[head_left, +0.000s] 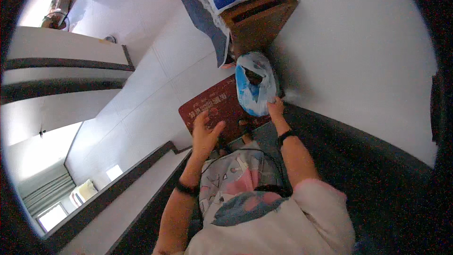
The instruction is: Cleaning a bathroom sink and mirror with a cloth.
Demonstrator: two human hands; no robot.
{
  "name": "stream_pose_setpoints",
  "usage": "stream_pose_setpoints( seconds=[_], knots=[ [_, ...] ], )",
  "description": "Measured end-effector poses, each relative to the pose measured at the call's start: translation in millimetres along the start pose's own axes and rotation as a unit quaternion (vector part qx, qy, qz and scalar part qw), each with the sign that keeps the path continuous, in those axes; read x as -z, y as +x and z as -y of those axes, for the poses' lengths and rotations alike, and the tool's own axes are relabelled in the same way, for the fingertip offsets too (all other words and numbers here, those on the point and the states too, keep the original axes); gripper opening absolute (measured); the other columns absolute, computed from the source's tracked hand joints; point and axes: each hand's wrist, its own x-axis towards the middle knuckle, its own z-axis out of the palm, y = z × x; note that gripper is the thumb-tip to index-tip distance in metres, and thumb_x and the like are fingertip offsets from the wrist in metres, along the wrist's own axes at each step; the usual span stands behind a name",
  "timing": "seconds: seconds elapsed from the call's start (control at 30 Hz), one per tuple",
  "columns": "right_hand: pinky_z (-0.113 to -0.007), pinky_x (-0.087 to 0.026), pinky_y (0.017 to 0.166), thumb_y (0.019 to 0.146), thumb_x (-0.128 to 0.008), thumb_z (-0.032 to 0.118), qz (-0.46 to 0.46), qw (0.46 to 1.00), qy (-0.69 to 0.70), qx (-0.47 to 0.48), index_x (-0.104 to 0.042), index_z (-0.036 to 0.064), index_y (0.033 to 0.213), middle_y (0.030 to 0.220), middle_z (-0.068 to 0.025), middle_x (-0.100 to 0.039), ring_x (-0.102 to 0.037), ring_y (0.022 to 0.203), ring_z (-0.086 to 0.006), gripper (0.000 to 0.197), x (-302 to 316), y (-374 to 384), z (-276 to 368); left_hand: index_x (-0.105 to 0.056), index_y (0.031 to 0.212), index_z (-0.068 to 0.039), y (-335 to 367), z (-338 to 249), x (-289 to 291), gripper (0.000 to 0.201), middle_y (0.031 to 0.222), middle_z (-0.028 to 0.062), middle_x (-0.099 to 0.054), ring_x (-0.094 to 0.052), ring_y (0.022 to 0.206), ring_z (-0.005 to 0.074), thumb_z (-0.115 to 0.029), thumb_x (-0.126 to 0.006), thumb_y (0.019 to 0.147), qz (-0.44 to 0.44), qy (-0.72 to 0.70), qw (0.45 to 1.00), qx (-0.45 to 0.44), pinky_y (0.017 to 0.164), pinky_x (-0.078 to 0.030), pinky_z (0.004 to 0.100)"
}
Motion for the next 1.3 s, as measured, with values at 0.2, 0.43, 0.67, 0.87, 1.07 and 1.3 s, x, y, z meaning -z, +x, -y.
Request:
stream_pose_setpoints(
  seconds=[0.2, 0.43, 0.67, 0.87, 1.07, 1.3],
  knots=[
    [-0.031, -0.041, 0.059, 0.069, -0.057, 0.008, -0.131, 0.982, 0.044, 0.131, -0.056, -0.0001, 0.082, 0.062, -0.0071, -0.048, -0.047, 0.059, -0.0197, 0.016, 36, 1, -41, -0.014, 0.130, 0.007, 107, 53, -134, 0.109, 0.121, 0.0265, -0.038, -0.045, 0.108, 0.0325, -0.050, -0.073, 0.057, -0.054, 0.259, 0.963, -0.049, 0.086, -0.040, 0.0406],
    [-0.027, -0.038, 0.055, 0.069, -0.051, -0.001, -0.064, 0.961, 0.112, 0.243, -0.055, -0.0031, 0.089, 0.070, -0.0065, -0.046, -0.045, 0.062, -0.0147, 0.021, 48, -25, -1, -0.054, 0.087, 0.000, 171, 54, -114, 0.020, 0.079, 0.0189, -0.059, -0.057, 0.075, 0.0361, -0.016, -0.053, 0.076, 0.018, 0.282, 0.954, -0.101, 0.065, -0.044, 0.0410],
    [-0.037, -0.043, 0.072, 0.065, -0.053, 0.003, 0.049, 0.962, 0.080, 0.257, -0.053, -0.0019, 0.085, 0.085, -0.0174, -0.052, -0.052, 0.078, -0.0334, 0.020, 82, -82, 93, -0.051, 0.101, 0.001, 121, 46, -19, 0.024, 0.086, 0.0116, -0.058, -0.056, 0.077, 0.0204, 0.000, -0.045, 0.078, 0.042, 0.096, 0.988, -0.110, 0.069, -0.044, 0.0307],
    [-0.029, -0.039, 0.057, 0.067, -0.048, -0.004, 0.059, 0.931, 0.136, 0.334, -0.051, -0.0040, 0.081, 0.075, -0.0119, -0.043, -0.048, 0.066, -0.0234, 0.014, 71, -108, 117, -0.050, 0.103, 0.003, 88, 33, 27, 0.026, 0.087, 0.0104, -0.057, -0.053, 0.079, 0.0153, 0.002, -0.045, 0.078, -0.018, 0.053, 0.994, -0.092, 0.068, -0.043, 0.0257],
    [-0.028, -0.038, 0.055, 0.067, -0.048, -0.005, 0.103, 0.926, 0.132, 0.339, -0.056, -0.0022, 0.091, 0.074, -0.0101, -0.044, -0.047, 0.064, -0.0205, 0.026, 47, -126, 118, -0.049, 0.093, 0.004, 68, 51, 56, 0.017, 0.078, 0.0091, -0.056, -0.052, 0.074, 0.0144, 0.002, -0.044, 0.078, -0.103, 0.070, 0.988, -0.096, 0.063, -0.042, 0.0262],
    [-0.027, -0.039, 0.058, 0.069, -0.052, -0.001, 0.106, 0.943, 0.157, 0.275, -0.057, -0.0014, 0.091, 0.076, -0.0074, -0.048, -0.047, 0.068, -0.0168, 0.023, 101, -162, 98, -0.045, 0.081, 0.002, -17, -8, 46, 0.003, 0.063, 0.0067, -0.049, -0.044, 0.057, 0.0094, 0.001, -0.044, 0.078, -0.202, -0.028, 0.975, -0.088, 0.051, -0.036, 0.0249]
  ],
)
